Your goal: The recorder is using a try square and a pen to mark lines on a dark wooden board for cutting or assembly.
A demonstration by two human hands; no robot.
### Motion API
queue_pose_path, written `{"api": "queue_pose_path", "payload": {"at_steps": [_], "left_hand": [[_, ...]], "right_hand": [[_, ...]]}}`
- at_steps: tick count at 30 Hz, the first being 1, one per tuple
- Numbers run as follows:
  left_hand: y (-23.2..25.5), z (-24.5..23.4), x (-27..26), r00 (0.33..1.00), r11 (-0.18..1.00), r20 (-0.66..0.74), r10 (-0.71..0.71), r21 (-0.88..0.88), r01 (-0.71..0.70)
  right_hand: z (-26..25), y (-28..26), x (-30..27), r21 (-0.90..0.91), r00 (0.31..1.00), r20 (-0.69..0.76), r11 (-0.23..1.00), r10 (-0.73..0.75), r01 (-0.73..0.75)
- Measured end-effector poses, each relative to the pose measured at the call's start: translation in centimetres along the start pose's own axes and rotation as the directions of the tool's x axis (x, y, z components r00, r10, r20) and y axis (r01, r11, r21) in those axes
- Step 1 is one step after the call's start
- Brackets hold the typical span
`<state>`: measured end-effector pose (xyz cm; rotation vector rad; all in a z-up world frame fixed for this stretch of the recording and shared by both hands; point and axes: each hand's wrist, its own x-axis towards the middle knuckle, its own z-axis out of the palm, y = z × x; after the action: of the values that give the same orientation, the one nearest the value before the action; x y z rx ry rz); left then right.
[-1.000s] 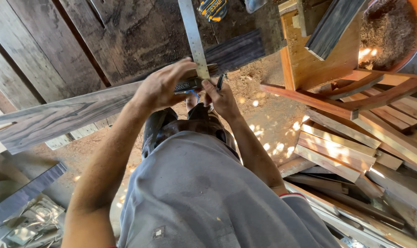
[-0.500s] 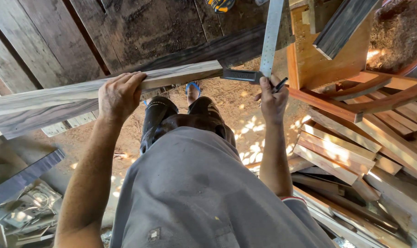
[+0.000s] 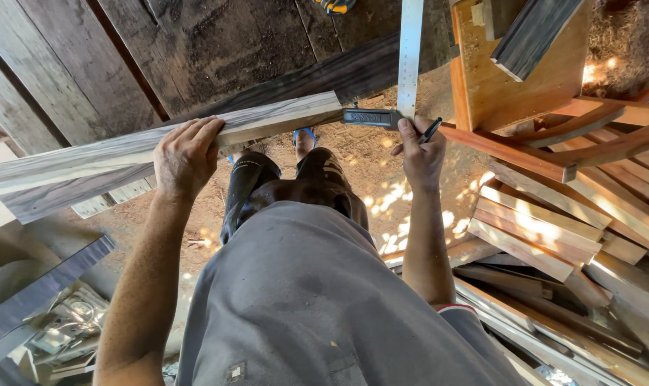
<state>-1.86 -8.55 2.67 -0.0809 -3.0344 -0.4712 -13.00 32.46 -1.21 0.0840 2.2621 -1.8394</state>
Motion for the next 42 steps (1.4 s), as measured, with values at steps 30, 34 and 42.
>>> {"api": "queue_pose_path", "payload": {"at_steps": [30,34,42], "left_hand": [[3.5,5.9,-1.6,0.993,0.985,0.084,0.085,-0.154,-0.072],[6.8,7.0,0.3,0.981,0.975,0.089,0.173,-0.157,-0.158],[7.6,7.9,1.6,0.979,0.978,0.012,0.203,-0.058,-0.202]], "right_hand": [[8.4,4.5,-2.3,0.171,0.894,0.425,0.956,0.146,-0.238],[10.8,2.9,-0.3,0.221,0.865,0.479,0.934,0.147,-0.281],[10.4,3.4,1.7,0.153,0.865,0.423,0.919,0.271,-0.363]]}}
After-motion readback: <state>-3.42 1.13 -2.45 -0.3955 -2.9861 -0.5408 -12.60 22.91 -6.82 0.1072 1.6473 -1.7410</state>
